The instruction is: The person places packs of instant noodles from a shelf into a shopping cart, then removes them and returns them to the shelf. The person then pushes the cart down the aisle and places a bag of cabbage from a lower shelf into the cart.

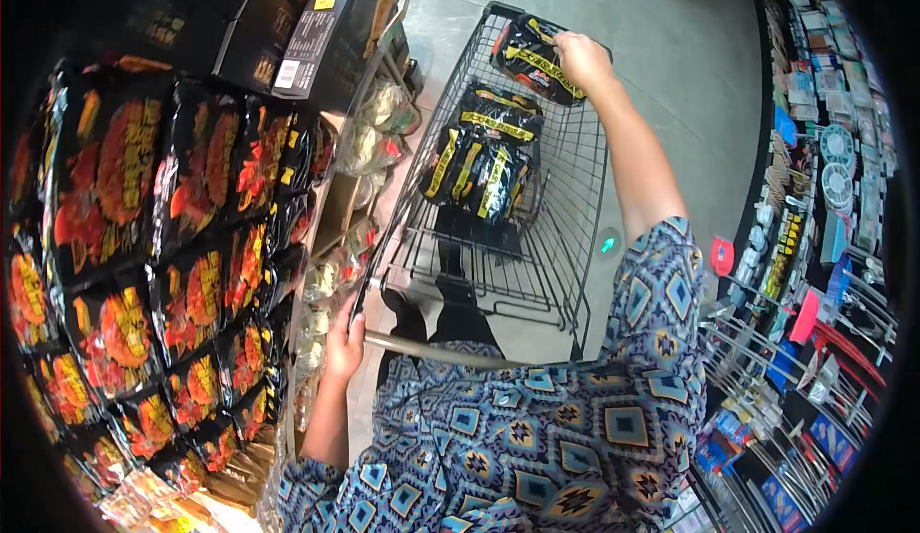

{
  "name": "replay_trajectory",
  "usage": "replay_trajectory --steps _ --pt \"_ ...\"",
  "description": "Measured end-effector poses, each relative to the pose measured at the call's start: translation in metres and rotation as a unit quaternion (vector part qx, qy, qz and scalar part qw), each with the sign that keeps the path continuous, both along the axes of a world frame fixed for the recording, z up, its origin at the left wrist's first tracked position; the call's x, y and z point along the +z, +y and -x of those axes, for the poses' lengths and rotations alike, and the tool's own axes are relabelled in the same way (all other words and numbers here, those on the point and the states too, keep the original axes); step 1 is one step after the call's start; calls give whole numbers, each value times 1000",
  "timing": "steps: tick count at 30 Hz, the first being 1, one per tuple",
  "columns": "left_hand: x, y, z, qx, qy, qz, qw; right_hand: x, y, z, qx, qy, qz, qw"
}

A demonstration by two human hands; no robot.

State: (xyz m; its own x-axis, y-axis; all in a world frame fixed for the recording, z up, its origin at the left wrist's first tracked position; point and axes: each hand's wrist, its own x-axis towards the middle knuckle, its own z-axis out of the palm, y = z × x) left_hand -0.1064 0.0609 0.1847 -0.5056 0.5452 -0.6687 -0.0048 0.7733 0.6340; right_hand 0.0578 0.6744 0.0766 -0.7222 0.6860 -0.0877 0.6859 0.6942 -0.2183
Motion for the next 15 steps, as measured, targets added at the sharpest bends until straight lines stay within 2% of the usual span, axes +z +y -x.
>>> replay_trajectory --steps 3,7,8,14,15 --pt "7 -21 0 -46 42 10 998 -39 13 10 19 -27 -27 999" --pt "22 -6 -5 -18 23 -13 999 -73 21 21 56 -53 -76 994" --pt "44 -8 -10 5 8 -4 1000 -68 16 26 67 -63 -67 993" --pt "47 -15 -13 38 -11 9 999 -76 14 34 65 -55 -53 995" --pt "64 -19 -18 45 -21 23 998 -71 8 38 72 -75 -42 994"
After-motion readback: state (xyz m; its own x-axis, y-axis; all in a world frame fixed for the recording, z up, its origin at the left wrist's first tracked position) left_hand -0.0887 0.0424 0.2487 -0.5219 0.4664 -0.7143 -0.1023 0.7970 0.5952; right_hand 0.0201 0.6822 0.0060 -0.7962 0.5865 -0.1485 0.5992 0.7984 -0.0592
